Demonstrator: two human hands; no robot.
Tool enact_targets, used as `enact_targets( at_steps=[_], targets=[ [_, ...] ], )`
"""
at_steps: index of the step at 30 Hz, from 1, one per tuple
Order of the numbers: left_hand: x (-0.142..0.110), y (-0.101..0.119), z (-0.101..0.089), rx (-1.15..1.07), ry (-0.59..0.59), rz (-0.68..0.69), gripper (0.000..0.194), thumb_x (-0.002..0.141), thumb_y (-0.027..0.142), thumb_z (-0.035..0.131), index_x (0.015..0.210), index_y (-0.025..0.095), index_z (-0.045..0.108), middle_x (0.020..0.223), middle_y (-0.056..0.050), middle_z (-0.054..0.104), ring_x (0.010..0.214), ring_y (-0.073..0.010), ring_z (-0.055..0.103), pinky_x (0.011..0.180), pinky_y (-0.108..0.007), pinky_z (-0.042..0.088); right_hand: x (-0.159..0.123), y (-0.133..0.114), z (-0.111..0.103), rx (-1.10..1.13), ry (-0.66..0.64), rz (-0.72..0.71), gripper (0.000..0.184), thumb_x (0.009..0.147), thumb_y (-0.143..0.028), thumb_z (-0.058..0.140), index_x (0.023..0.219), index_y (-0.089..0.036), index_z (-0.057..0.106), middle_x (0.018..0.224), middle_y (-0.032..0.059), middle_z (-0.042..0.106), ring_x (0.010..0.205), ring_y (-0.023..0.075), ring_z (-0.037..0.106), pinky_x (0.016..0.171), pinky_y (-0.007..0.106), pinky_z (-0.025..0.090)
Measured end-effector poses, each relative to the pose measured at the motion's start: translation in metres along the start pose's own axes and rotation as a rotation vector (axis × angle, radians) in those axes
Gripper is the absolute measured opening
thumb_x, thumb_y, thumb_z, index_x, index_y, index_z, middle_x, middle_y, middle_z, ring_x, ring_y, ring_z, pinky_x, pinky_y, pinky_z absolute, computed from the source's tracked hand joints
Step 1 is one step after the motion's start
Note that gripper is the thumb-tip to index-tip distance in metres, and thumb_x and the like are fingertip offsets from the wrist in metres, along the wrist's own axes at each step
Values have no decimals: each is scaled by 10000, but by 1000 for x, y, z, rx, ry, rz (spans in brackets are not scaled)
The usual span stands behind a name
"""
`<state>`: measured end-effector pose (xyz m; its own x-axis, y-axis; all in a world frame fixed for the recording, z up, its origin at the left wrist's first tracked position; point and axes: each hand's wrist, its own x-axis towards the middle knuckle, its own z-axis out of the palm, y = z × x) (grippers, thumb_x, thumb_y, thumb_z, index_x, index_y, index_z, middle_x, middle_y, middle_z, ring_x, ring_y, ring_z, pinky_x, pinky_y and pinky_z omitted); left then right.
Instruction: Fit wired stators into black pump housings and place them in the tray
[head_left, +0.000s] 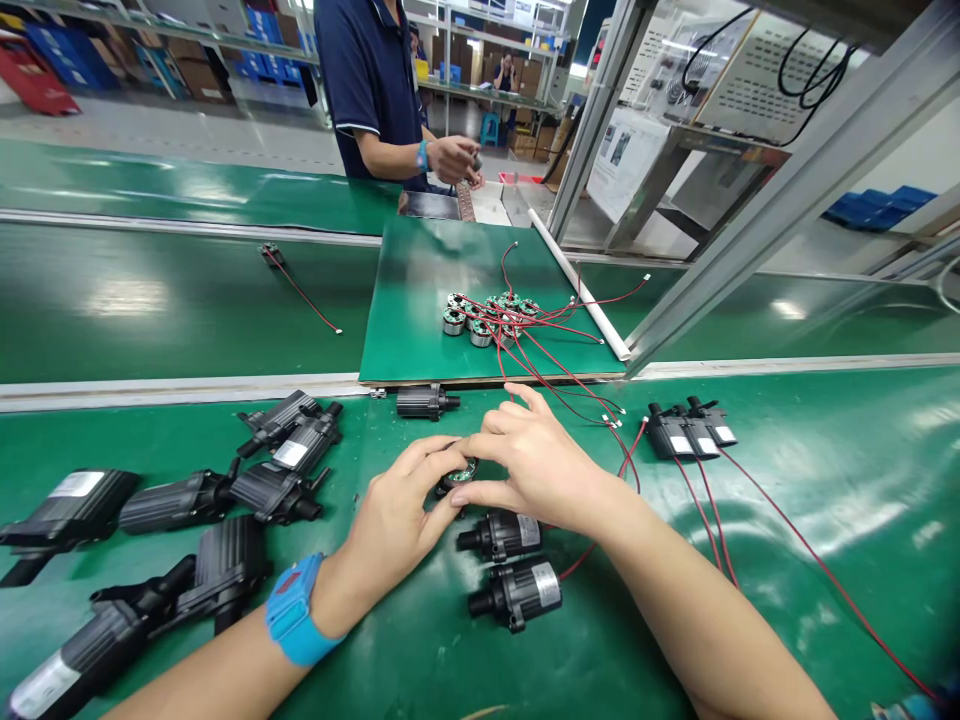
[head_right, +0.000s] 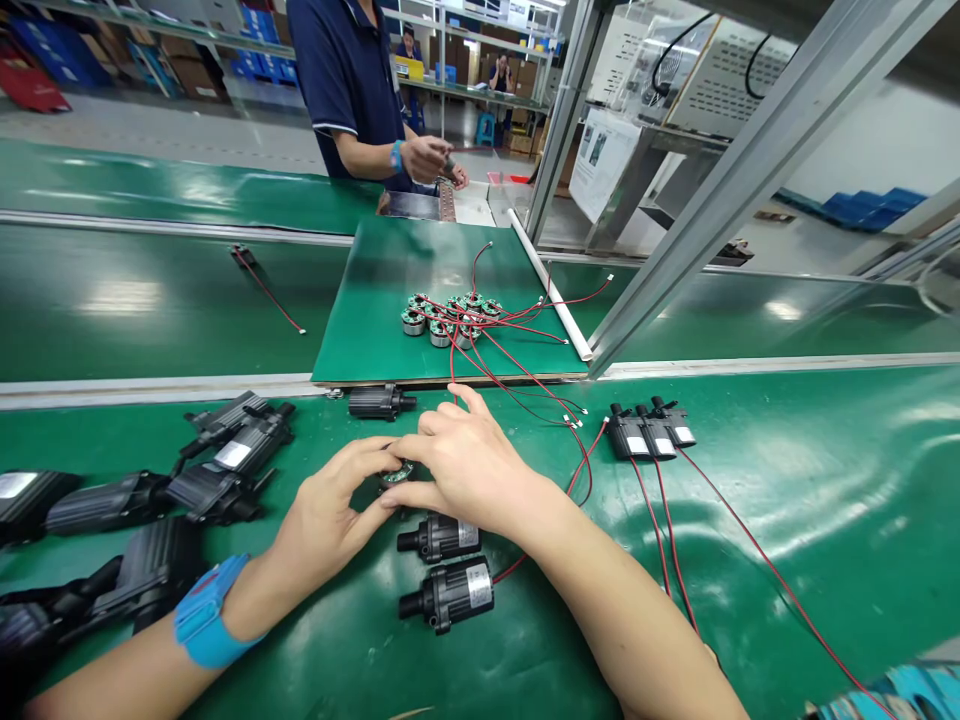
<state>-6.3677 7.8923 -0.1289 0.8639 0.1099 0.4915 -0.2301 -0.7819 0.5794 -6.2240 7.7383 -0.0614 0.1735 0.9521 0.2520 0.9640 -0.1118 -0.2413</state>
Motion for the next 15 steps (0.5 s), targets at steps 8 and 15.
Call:
enact_targets(
  at_steps=[8, 15],
  targets=[
    [1, 0, -5, 117, 9, 69, 192, 963, 195, 586, 1128, 240, 675, 1283, -81, 618, 1133, -195, 655, 958, -288, 552, 0, -2, -5, -45, -7, -33, 426, 951, -601, 563, 1194, -283, 711, 855, 7, 634, 903, 191, 550, 1221, 514, 122],
    [31, 1, -8, 50, -177, -96, 218, 1009, 311, 501, 1129, 245, 671, 1190, -86, 639, 1228, -240, 591, 1023, -381, 517, -7, 37, -15, -152, 51, 88, 185, 901, -247, 716, 1086, -257, 724, 920, 7, 731, 1057, 212, 589, 1210, 557, 90]
  ],
)
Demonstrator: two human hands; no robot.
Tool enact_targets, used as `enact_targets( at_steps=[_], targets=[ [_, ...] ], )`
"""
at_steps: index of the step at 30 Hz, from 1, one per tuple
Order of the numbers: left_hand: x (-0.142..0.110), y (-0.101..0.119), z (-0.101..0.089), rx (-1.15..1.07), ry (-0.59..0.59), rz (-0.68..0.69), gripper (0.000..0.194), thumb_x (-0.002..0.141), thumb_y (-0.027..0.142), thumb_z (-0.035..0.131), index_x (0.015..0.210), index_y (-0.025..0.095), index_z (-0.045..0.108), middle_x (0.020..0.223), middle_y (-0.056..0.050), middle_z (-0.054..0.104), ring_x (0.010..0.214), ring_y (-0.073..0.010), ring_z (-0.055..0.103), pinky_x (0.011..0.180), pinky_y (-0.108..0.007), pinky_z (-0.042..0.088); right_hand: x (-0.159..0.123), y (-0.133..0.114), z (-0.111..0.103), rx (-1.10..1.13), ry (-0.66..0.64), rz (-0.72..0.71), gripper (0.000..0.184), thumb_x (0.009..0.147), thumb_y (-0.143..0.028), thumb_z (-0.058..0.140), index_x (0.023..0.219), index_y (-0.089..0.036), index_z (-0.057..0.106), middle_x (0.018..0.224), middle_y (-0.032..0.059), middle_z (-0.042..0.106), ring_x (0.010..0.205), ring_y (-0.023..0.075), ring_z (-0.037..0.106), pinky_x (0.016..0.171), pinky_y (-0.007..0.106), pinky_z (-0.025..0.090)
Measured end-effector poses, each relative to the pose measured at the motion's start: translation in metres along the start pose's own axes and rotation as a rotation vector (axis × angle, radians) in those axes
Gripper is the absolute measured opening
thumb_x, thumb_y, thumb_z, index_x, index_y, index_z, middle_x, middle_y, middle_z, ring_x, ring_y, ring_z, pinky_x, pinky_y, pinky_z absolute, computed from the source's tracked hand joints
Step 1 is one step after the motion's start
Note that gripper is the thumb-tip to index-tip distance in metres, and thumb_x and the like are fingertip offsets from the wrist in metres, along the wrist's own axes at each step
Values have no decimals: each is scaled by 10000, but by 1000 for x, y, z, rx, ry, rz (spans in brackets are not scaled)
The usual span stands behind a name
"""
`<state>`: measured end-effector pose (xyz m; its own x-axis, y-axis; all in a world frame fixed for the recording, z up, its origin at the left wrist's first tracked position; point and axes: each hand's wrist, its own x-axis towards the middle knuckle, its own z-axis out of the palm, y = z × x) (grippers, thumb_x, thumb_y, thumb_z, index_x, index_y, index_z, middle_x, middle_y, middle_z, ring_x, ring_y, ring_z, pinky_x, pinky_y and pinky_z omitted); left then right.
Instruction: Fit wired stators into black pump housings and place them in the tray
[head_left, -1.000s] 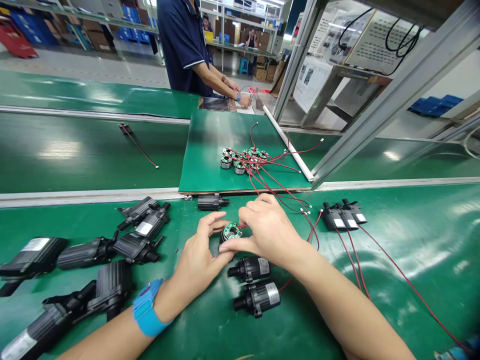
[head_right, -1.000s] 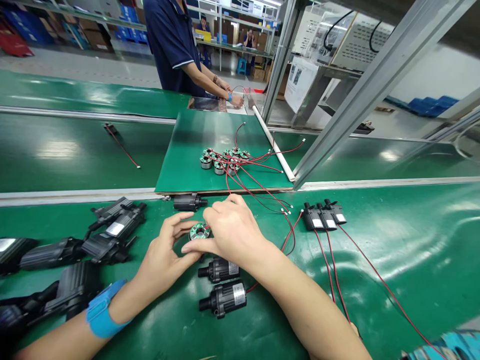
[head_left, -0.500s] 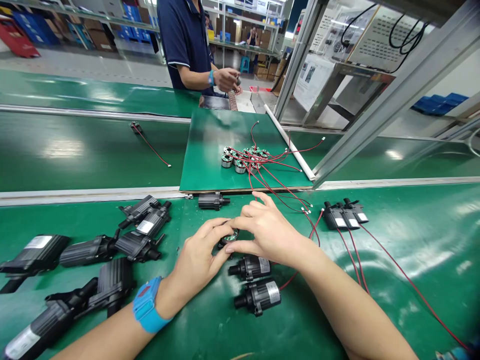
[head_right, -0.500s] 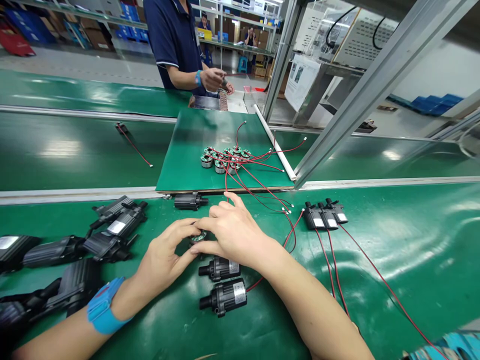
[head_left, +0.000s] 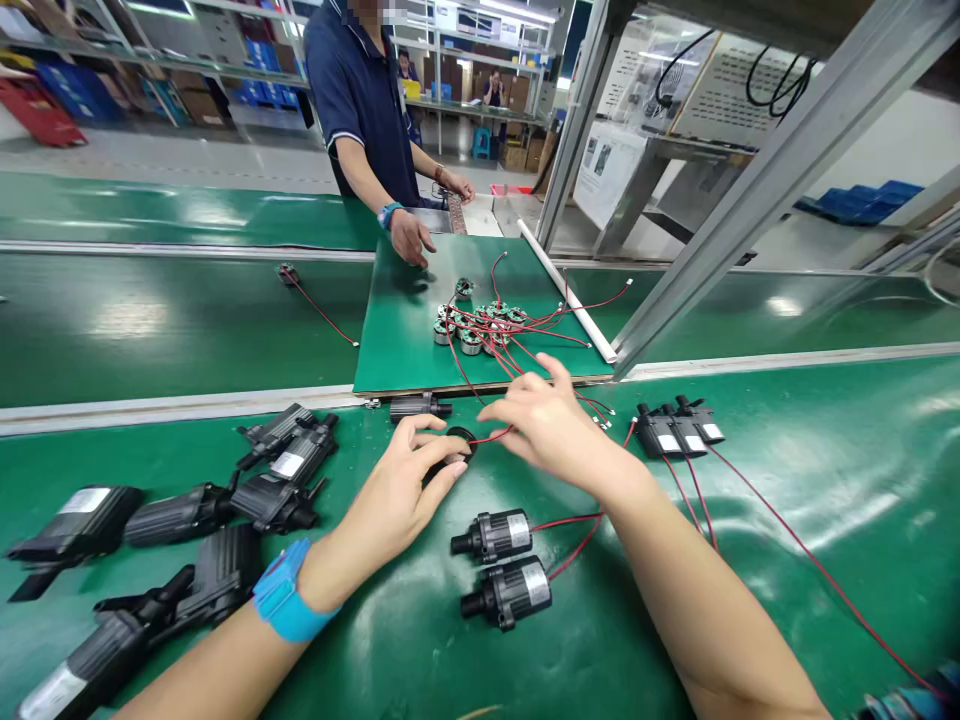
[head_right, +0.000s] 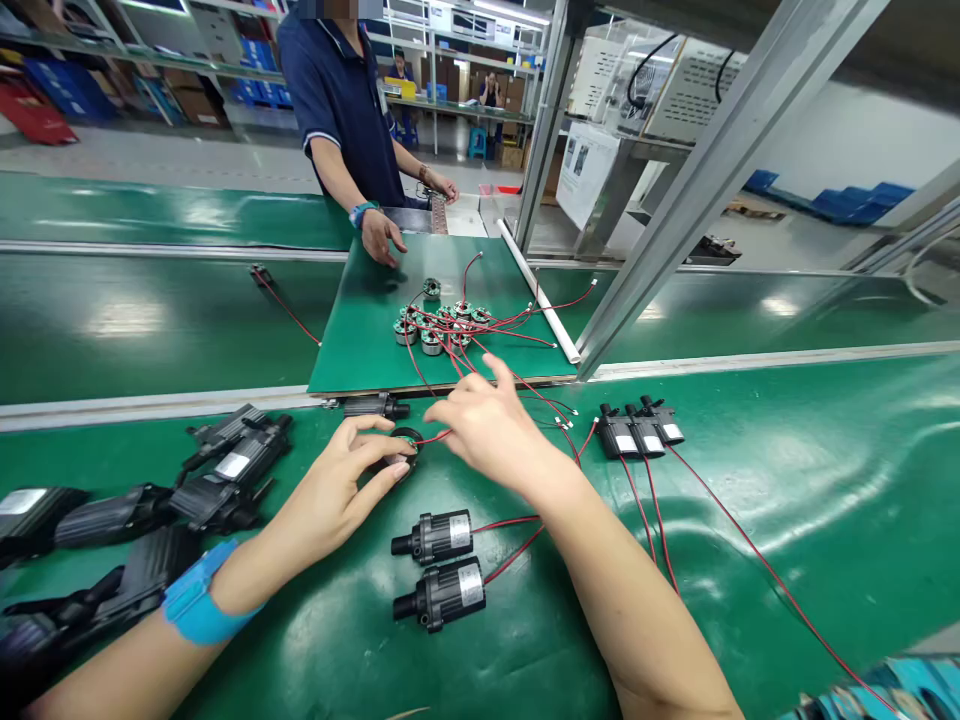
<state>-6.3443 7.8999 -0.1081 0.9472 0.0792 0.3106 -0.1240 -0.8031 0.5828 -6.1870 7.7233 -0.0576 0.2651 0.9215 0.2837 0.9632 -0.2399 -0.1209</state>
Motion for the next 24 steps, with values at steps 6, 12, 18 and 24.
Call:
enact_targets(
  at_steps=[6, 12, 18, 24],
  targets=[
    [30, 16, 11, -153, -256, -162, 346, 954, 343, 594, 1274, 231, 528, 1152, -71, 724, 1049, -251, 689, 894, -384, 530, -8, 16, -18, -106, -62, 107, 126, 796, -171, 809, 889, -235, 754, 890, 11, 752, 1130, 249, 594, 1204, 560, 108],
    [34, 29, 7, -122, -372, -23, 261, 1025, 410, 463, 1034, 265, 680, 991, 2, 753, 899, -200, 700, 791, -298, 504, -19, 17, -31, 157, -178, 104, 526, 719, -422, 894, 1189, -278, 706, 1086, 17, 754, 1131, 248, 600, 1134, 504, 249],
    [31, -18, -23, 634, -11, -171, 313, 948, 257, 554, 1238, 156, 615, 1064, -137, 630, 987, -330, 631, 841, -427, 507, 5, 26, -15, 86, 192, 320, 222, 951, -444, 661, 1078, -281, 743, 1081, 22, 750, 1044, 238, 598, 977, 416, 330],
    [23, -27, -24, 689, -94, -193, 299, 879, 300, 683, 1120, 150, 589, 1069, -158, 630, 998, -368, 627, 793, -429, 502, 64, 33, 16, -175, 205, 317, 313, 903, -404, 720, 1187, -273, 719, 1162, 70, 691, 1116, 288, 515, 954, 423, 311]
  ],
)
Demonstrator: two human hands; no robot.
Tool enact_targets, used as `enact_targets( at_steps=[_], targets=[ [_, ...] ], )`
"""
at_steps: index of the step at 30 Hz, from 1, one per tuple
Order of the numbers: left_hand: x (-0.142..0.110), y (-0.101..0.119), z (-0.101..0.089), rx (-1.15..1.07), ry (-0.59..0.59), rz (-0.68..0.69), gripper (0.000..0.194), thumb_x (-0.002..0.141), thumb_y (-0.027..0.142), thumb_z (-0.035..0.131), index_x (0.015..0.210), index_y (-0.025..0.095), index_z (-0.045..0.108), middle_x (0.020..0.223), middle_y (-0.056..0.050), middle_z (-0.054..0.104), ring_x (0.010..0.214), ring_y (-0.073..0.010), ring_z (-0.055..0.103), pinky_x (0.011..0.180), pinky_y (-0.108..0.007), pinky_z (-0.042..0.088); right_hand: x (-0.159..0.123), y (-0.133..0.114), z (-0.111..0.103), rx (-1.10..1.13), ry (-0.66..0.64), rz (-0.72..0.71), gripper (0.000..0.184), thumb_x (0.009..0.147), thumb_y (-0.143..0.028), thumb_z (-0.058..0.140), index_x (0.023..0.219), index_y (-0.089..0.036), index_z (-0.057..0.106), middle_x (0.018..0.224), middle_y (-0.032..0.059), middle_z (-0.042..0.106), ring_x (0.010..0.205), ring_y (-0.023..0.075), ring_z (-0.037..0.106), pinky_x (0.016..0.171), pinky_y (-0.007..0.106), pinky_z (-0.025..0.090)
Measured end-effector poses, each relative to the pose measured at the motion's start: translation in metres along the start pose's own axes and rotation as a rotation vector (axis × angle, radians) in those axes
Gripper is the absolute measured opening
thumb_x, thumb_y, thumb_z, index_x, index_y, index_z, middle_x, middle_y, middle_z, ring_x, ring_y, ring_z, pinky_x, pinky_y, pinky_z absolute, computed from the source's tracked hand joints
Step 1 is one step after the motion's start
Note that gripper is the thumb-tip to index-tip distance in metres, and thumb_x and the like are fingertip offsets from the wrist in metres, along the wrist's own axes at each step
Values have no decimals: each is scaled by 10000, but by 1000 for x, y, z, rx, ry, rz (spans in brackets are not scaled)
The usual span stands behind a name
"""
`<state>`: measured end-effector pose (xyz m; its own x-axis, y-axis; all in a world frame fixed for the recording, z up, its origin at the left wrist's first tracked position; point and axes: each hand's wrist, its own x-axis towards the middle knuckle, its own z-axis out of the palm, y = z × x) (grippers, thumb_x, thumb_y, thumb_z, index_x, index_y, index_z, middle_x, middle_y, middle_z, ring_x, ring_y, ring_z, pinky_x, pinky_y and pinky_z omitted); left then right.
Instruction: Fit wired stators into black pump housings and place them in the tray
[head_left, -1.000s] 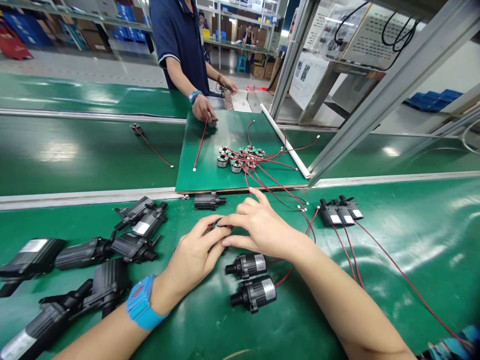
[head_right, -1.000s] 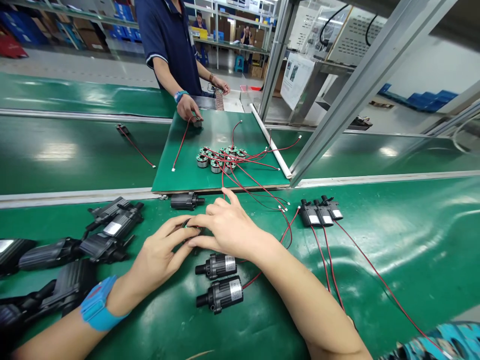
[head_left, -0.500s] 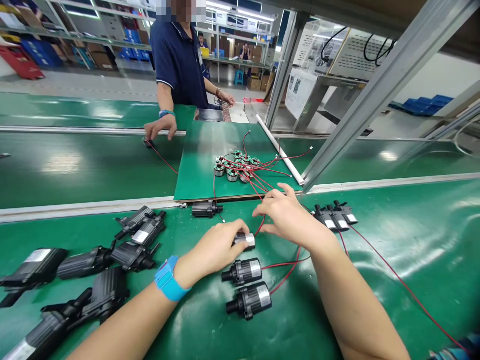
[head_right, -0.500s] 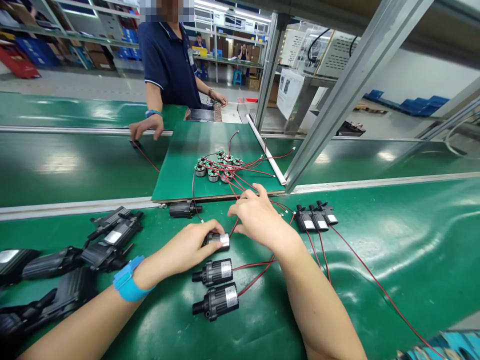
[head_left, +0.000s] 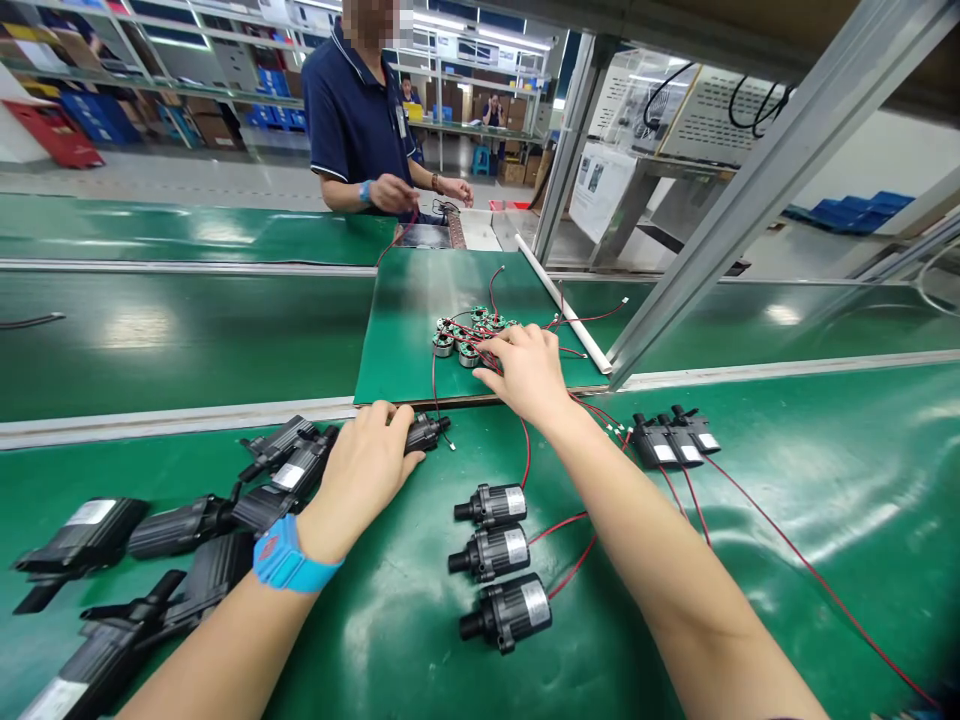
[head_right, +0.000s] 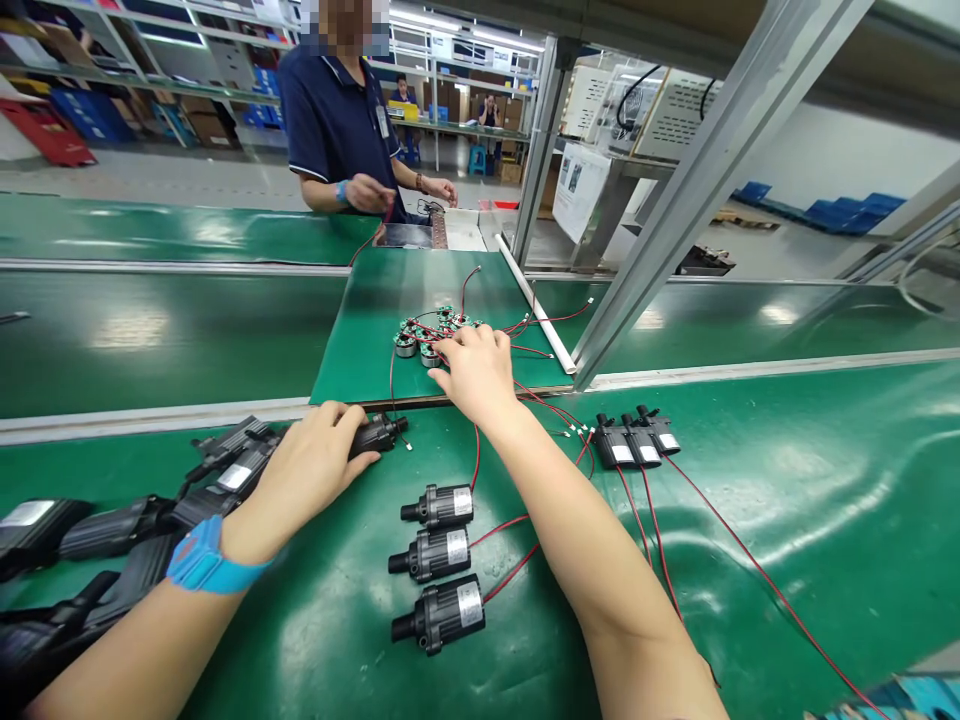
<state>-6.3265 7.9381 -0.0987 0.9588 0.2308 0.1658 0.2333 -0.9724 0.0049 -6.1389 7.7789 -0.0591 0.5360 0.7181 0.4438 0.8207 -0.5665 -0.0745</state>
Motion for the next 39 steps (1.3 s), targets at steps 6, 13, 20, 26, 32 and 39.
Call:
enact_targets(
  at_steps=[6, 13, 20, 26, 32, 39],
  targets=[
    [-12, -4, 3, -556, -48, -108, 338, 803, 366, 761, 1070, 246, 591, 988, -21, 710, 839, -238, 667, 727, -332, 501, 24, -13, 14, -166, -75, -147, 309, 1033, -202, 463, 1209, -295, 699, 1067, 67, 699, 1073, 269, 482, 952, 447, 243],
    [-21, 15, 8, -1035, 135, -229, 395, 722, 426, 827, 1050, 243, 704, 1072, -45, 695, 992, -247, 637, 934, -400, 496, 24, -9, 24, -261, -14, -210, 309, 1046, -215, 429, 1139, -269, 719, 1034, 77, 648, 1014, 253, 462, 957, 430, 230],
    [-16, 24, 4, -2140, -119, -625, 451, 837, 329, 645, 1266, 188, 647, 1115, -91, 722, 1004, -224, 679, 799, -333, 585, 29, -5, 24, -295, -12, -247, 256, 1028, -193, 459, 1000, -189, 713, 958, 91, 667, 1011, 258, 456, 928, 399, 259],
    [-18, 27, 8, -1973, -55, -640, 467, 841, 443, 695, 1241, 218, 609, 940, -25, 665, 840, -165, 666, 691, -277, 565, 27, -8, 19, -236, -29, -134, 221, 1008, -207, 496, 982, -202, 716, 1071, 103, 654, 1046, 280, 469, 868, 405, 283],
    [-20, 24, 29, -1442, 63, -436, 407, 756, 422, 815, 1003, 208, 573, 846, 23, 630, 737, -136, 601, 658, -259, 502, 13, -15, 18, -86, -74, -179, 135, 1004, -241, 526, 1025, -190, 650, 1112, 92, 691, 1100, 266, 494, 912, 399, 293],
    [-23, 26, 32, -1324, 144, -337, 516, 765, 404, 813, 1190, 240, 570, 1108, -41, 683, 904, -197, 684, 809, -345, 572, -15, -29, 2, 260, -159, -100, 450, 953, -182, 595, 1393, -202, 505, 1233, 105, 658, 1126, 259, 553, 982, 435, 363]
  ],
)
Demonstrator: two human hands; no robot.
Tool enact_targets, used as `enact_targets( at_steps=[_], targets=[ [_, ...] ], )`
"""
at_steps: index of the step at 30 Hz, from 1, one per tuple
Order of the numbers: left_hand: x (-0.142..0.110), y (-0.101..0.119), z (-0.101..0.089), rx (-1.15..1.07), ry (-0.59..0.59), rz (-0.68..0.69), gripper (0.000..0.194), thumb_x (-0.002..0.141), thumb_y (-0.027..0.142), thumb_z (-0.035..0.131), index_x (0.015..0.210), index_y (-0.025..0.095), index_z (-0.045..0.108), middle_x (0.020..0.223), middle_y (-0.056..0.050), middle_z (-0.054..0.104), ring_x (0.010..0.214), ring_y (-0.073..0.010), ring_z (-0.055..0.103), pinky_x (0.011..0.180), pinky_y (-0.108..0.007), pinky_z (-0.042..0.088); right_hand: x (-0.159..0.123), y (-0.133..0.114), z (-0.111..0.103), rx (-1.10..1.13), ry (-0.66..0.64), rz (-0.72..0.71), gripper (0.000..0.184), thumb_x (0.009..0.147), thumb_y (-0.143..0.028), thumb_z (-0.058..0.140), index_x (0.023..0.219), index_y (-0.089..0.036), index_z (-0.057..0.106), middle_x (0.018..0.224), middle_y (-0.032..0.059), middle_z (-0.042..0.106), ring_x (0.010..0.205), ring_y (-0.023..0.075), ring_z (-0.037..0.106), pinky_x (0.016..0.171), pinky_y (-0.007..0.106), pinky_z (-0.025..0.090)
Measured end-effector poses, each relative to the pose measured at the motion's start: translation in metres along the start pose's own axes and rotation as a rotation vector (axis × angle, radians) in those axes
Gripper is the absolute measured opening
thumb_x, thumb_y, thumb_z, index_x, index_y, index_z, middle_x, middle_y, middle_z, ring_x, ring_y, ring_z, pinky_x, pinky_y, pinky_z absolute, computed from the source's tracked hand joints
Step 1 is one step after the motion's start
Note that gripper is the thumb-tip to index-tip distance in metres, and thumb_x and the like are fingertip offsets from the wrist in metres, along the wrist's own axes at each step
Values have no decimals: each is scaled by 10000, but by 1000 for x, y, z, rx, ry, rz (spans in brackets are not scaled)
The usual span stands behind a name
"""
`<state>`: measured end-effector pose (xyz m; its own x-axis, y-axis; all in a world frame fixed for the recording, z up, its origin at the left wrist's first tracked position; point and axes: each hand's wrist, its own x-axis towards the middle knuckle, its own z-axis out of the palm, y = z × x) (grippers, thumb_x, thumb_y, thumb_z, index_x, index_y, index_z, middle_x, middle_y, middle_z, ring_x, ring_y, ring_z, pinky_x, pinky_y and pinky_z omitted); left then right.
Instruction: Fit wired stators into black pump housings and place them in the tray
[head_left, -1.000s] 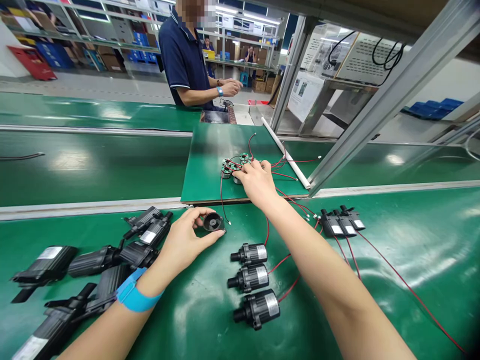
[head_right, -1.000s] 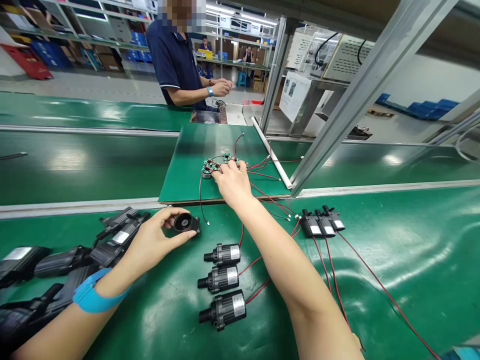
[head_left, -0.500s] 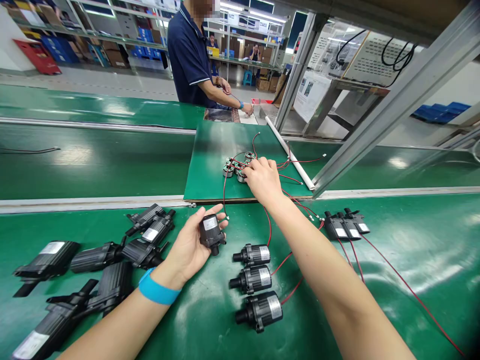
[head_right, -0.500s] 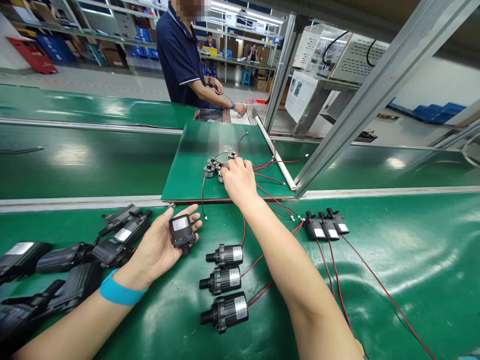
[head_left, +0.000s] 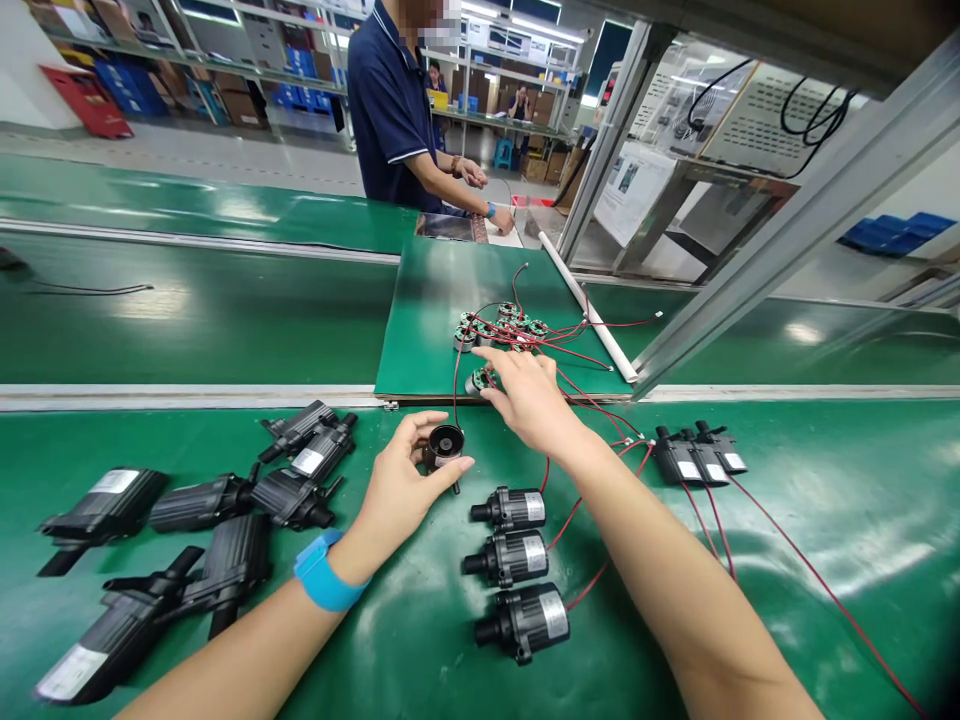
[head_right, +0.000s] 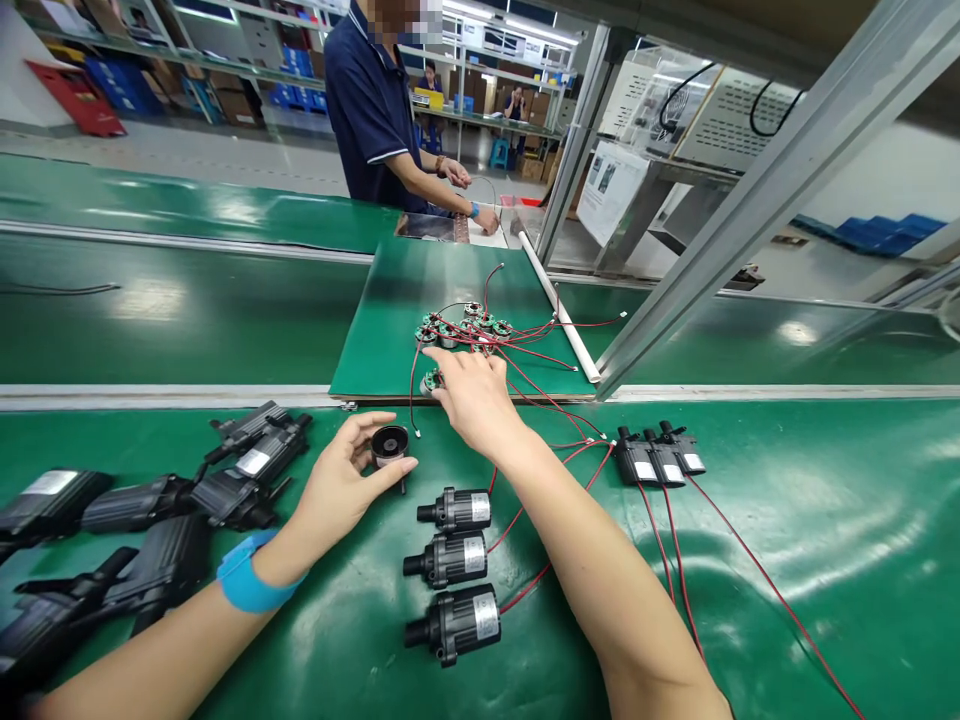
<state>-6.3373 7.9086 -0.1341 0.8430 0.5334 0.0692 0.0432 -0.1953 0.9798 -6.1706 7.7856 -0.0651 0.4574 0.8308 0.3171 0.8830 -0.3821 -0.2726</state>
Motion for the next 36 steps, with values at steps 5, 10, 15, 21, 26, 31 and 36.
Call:
enact_targets(
  at_steps=[5, 10, 15, 21, 26, 31, 36],
  targets=[
    [-5, 5, 7, 36, -23, 94, 390, 775, 336, 804, 1096, 230, 609, 1112, -34, 676, 1015, -208, 675, 927, -369, 561, -33, -23, -24, 458, -67, 8, 512, 968, -231, 593, 1460, -254, 452, 1237, 66, 637, 883, 155, 636, 881, 337, 519],
    [-7, 8, 10, 57, -22, 145, 330, 786, 298, 772, 1071, 225, 621, 1047, -20, 666, 976, -195, 661, 916, -357, 566, -45, -40, -32, 339, -138, -35, 556, 915, -233, 705, 1432, -247, 500, 1324, 60, 658, 1169, 213, 639, 998, 371, 517],
    [-9, 7, 11, 134, -21, 168, 338, 790, 340, 769, 1079, 232, 631, 1061, -30, 682, 1008, -218, 664, 926, -374, 564, -47, -49, -43, 127, -165, -80, 395, 894, -233, 737, 1276, -210, 642, 1261, 74, 706, 1170, 240, 657, 982, 373, 524],
    [-10, 6, 15, 163, -48, 193, 348, 789, 319, 772, 1096, 242, 627, 1095, -37, 690, 1040, -223, 669, 948, -384, 555, -49, -48, -50, 10, -222, -72, 301, 884, -292, 757, 1170, -213, 707, 1112, 61, 748, 1054, 241, 690, 853, 347, 525],
    [-12, 3, 16, 112, -9, 181, 546, 742, 249, 783, 1204, 259, 492, 1145, -44, 668, 1119, -225, 658, 998, -406, 538, -43, -43, -33, 56, -208, 8, 342, 821, -432, 811, 1074, -219, 723, 1044, 46, 757, 1025, 233, 694, 812, 326, 498],
    [-12, 0, 13, 123, -4, 208, 584, 725, 260, 806, 1169, 261, 428, 1127, -48, 654, 1106, -230, 675, 989, -423, 554, -43, -40, -25, 59, -225, 4, 475, 775, -539, 814, 1101, -223, 675, 1015, 44, 734, 980, 229, 686, 768, 313, 477],
    [-12, -3, 11, 133, 2, 241, 590, 733, 466, 839, 1120, 266, 442, 1129, -54, 662, 1101, -248, 690, 983, -441, 570, -48, -36, -27, 98, -257, -89, 452, 828, -515, 772, 1189, -268, 658, 1075, 30, 682, 945, 189, 669, 765, 290, 467]
  ],
)
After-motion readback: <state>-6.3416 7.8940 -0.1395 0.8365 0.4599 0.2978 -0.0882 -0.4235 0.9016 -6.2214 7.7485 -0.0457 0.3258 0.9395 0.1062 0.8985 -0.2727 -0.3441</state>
